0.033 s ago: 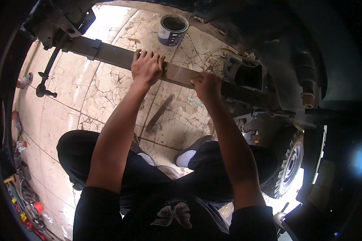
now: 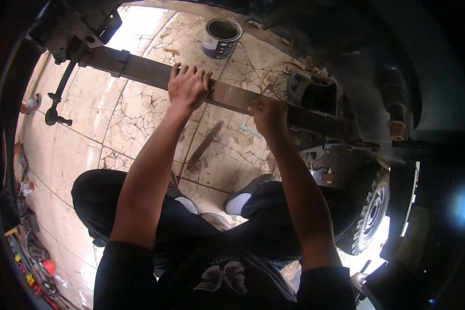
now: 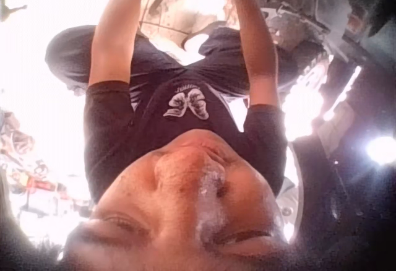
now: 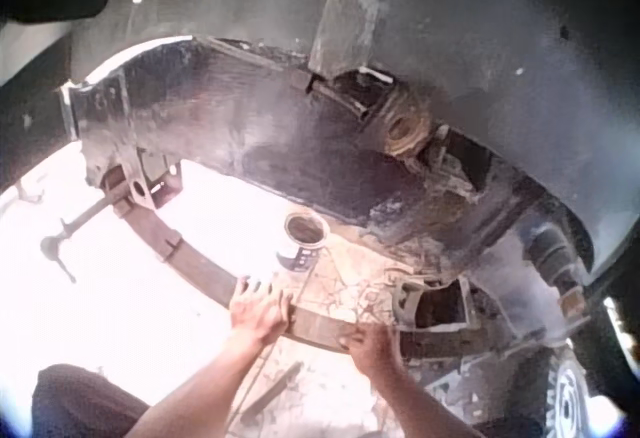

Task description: The person sits under a vehicle and repeatedly scrubs a metal frame section with a small abrasive tool, then briefly uses a hammer to tap the same area. The person continues scrubbing the frame throughout the clip.

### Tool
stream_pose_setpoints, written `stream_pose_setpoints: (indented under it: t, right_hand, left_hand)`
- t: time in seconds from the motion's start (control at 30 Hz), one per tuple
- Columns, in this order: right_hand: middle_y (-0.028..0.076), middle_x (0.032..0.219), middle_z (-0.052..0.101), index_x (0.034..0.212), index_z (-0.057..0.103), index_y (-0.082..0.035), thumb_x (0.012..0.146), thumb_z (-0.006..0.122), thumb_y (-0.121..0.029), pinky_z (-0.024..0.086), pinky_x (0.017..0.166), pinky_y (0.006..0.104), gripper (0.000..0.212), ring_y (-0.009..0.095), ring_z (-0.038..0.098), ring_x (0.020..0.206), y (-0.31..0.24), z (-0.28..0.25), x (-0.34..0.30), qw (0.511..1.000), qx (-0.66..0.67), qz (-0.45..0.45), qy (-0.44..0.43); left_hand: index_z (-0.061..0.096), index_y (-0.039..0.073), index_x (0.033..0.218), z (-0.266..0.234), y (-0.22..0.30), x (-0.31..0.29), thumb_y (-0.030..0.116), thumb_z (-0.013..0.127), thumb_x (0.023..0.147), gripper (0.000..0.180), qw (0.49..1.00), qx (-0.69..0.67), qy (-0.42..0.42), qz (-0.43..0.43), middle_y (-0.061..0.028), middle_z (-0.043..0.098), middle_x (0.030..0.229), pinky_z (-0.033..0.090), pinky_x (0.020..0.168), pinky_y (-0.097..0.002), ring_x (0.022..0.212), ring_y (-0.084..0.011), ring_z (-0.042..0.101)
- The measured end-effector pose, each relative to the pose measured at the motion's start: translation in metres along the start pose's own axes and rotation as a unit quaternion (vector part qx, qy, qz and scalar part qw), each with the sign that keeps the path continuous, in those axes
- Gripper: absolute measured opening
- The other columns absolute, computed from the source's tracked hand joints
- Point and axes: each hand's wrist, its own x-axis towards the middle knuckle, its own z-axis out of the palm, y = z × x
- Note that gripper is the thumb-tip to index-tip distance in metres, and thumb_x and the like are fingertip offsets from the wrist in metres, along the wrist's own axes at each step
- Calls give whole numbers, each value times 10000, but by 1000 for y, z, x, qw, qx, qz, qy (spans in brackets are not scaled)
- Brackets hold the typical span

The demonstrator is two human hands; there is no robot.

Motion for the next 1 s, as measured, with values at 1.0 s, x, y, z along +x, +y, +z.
stream_pose_setpoints:
  t: [1.0]
  right_hand:
    - [153,902,804,939,815,-55,818,875,-136,603,823,397,158,288,791,864,4,0,-4,999,4,43,10]
  left_hand:
    - [800,107,919,-1,2,8,443,598,1026,406,999,-24,42,-6,-98,756,1029,394,1153,-442,1103,-276,679]
